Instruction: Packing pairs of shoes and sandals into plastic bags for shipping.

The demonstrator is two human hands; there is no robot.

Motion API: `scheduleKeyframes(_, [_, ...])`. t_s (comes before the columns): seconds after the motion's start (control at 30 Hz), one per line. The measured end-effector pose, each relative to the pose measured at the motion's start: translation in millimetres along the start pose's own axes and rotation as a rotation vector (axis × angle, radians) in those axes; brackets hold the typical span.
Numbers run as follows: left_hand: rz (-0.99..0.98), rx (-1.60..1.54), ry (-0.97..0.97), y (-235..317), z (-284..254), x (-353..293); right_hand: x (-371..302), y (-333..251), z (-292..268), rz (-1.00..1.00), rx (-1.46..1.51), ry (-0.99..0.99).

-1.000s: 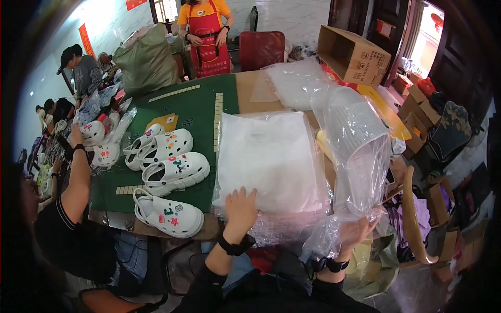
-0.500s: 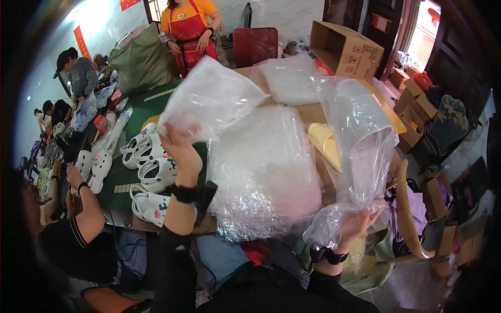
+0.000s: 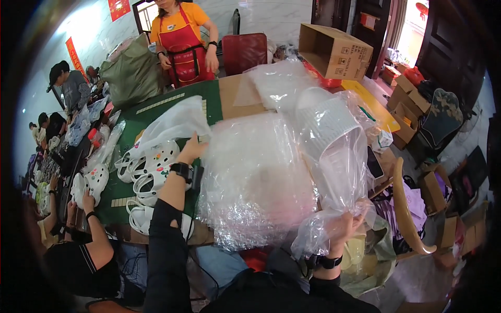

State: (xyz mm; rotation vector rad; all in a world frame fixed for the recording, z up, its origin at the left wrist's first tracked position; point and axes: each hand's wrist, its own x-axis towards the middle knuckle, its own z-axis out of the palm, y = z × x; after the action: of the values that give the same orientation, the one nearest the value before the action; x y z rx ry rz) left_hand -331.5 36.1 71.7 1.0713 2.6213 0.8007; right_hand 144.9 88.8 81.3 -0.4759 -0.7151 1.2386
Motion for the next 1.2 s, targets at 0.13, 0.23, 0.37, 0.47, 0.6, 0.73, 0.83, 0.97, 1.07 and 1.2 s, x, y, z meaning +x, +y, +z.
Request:
scheduleKeyframes(0.13, [0.011, 0.283, 0.005, 46.2, 16.8, -38.9, 0.1, 0.5, 6.3, 0.038, -0.033, -0.055])
scheduleKeyframes(0.23, [0.018, 0.292, -0.02, 45.2, 28.1, -58.4, -4.3, -3.9, 14.4, 0.115, -0.091, -0.049])
scheduleKeyframes(0.37, [-0.104, 0.387, -0.152, 60.0, 30.2, -69.0, -3.6, -3.8, 10.6, 0.096, -0.078, 0.0])
scheduleKeyframes(0.47, [-0.096, 0.388, -0.157, 36.7, 28.0, -55.9, 1.0, -1.4, 2.0, 0.073, -0.102, -0.017])
scheduleKeyframes(0.6, [0.034, 0.24, 0.091, -27.8, 56.7, -15.4, 7.3, 3.9, -12.2, 0.021, -0.137, -0.02])
scheduleKeyframes(0.73, [-0.082, 0.069, 0.125, 6.1, 43.2, 1.2, 15.5, -1.8, -16.5, 0.005, -0.143, 0.015])
scheduleKeyframes(0.83, [-0.459, -0.616, 0.105, 7.3, 20.7, 16.4, 20.9, -1.2, -14.1, -0.008, -0.076, -0.004])
scheduleKeyframes(0.97, [-0.451, -1.262, -0.039, -70.7, 8.1, 66.9, 23.8, -9.8, -1.0, 0.01, -0.041, -0.014])
scheduleKeyframes(1.07, [0.524, -0.089, 0.314, -138.9, -29.8, 89.9, 25.9, -8.7, 12.8, 0.034, -0.013, 0.005])
scheduleKeyframes(1.2, [0.065, -0.712, 0.32, 6.2, -35.4, 105.4, 40.7, -9.9, -3.7, -0.092, -0.092, 0.028])
